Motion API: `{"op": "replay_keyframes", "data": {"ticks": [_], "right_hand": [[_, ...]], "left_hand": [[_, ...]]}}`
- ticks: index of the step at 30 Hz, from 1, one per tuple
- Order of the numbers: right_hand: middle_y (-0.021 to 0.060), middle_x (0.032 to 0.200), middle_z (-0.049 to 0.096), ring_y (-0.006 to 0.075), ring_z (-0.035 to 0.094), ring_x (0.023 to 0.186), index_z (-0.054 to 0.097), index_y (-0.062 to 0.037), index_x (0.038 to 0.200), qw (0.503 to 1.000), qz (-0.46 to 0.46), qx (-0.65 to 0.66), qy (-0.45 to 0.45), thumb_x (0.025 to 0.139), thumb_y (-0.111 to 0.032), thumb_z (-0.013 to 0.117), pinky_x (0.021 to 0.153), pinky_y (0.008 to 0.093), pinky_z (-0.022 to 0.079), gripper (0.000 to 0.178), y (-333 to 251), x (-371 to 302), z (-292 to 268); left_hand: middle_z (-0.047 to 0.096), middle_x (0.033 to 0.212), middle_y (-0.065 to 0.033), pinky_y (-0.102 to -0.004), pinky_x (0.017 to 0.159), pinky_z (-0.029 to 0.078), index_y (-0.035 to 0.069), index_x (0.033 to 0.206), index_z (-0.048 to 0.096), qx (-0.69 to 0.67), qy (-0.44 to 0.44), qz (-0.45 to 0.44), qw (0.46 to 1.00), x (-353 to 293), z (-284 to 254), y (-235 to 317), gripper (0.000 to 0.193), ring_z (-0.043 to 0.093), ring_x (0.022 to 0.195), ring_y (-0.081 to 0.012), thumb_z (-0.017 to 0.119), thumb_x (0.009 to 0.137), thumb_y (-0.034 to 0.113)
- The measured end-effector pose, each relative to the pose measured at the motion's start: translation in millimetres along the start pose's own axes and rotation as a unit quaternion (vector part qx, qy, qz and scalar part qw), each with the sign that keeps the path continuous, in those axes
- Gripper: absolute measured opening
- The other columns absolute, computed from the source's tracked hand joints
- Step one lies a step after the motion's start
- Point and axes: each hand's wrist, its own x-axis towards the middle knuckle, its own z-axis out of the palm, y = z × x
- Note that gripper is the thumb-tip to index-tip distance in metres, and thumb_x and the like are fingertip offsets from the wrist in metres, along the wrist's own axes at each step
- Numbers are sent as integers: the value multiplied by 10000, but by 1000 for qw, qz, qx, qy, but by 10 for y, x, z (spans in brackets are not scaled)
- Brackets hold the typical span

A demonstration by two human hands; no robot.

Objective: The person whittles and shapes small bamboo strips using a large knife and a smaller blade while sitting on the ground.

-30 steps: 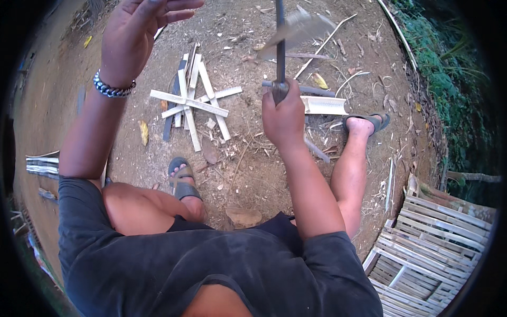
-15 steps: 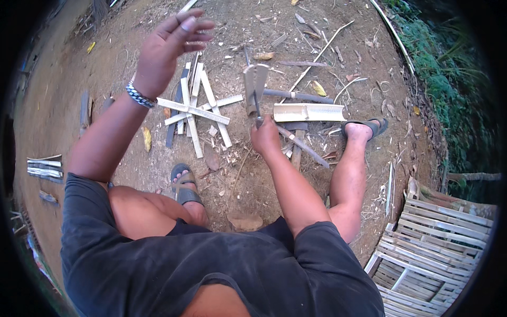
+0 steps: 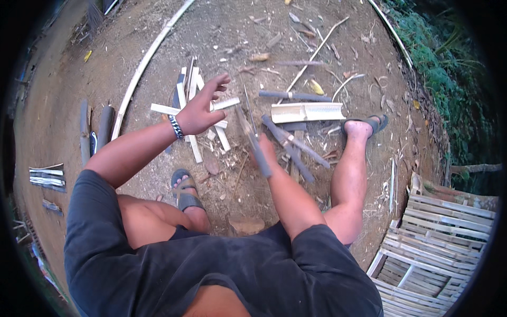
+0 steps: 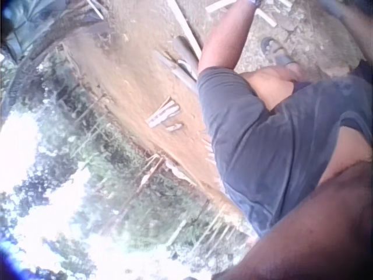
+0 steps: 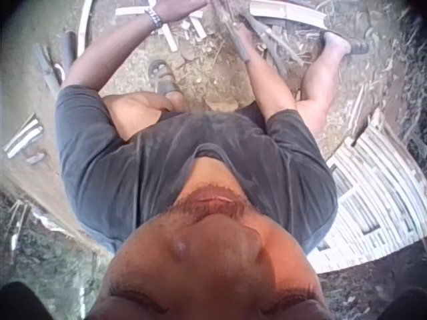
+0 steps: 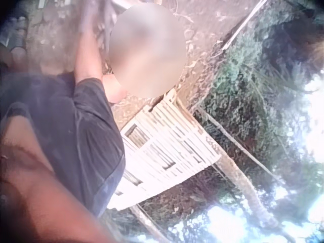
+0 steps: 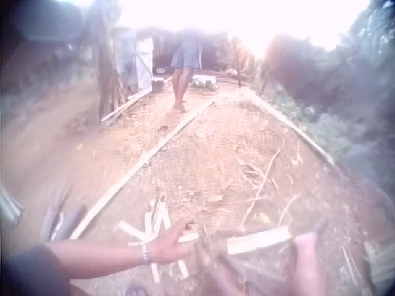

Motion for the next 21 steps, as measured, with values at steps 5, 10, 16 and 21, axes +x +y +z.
{"op": "replay_keyframes", "data": {"ticks": [5, 10, 16, 21], "right_hand": [[282, 1071, 686, 451, 663, 1034, 560, 21, 1161, 993, -31, -110, 18, 900, -225, 678, 909, 515, 516, 378, -634, -499, -94], [257, 1116, 682, 427, 653, 1080, 561, -35, 1201, 994, -6, -105, 1, 920, -289, 659, 949, 514, 510, 391, -734, -808, -169], [175, 1179, 665, 382, 642, 1112, 565, -108, 1166, 991, -16, -120, 64, 871, -214, 692, 923, 485, 509, 338, -134, -1166, -806], [168, 1307, 606, 353, 547, 1276, 583, -110, 1230, 960, -52, -236, 140, 812, -153, 717, 1040, 439, 455, 441, 220, -744, -1318]], "left_hand": [[413, 1462, -336, -430, 1174, 352, -68, 1507, 300, -72, 13, -364, 929, -242, 761, -272, 941, 416, 1395, -417, 738, 843, 435], [536, 1319, -326, -454, 1065, 444, -118, 1389, 403, 132, -119, -368, 913, -993, 1437, -741, 898, 561, 1227, -422, 787, 816, 457], [555, 1283, -332, -438, 1020, 486, -121, 1330, 445, 109, -128, -445, 880, -1013, 1778, -555, 896, 592, 1183, -434, 833, 771, 462], [621, 1169, -280, -481, 947, 506, -34, 1187, 492, 148, -9, -461, 875, -1060, 2342, -429, 695, 631, 1084, -449, 828, 771, 410]]}}
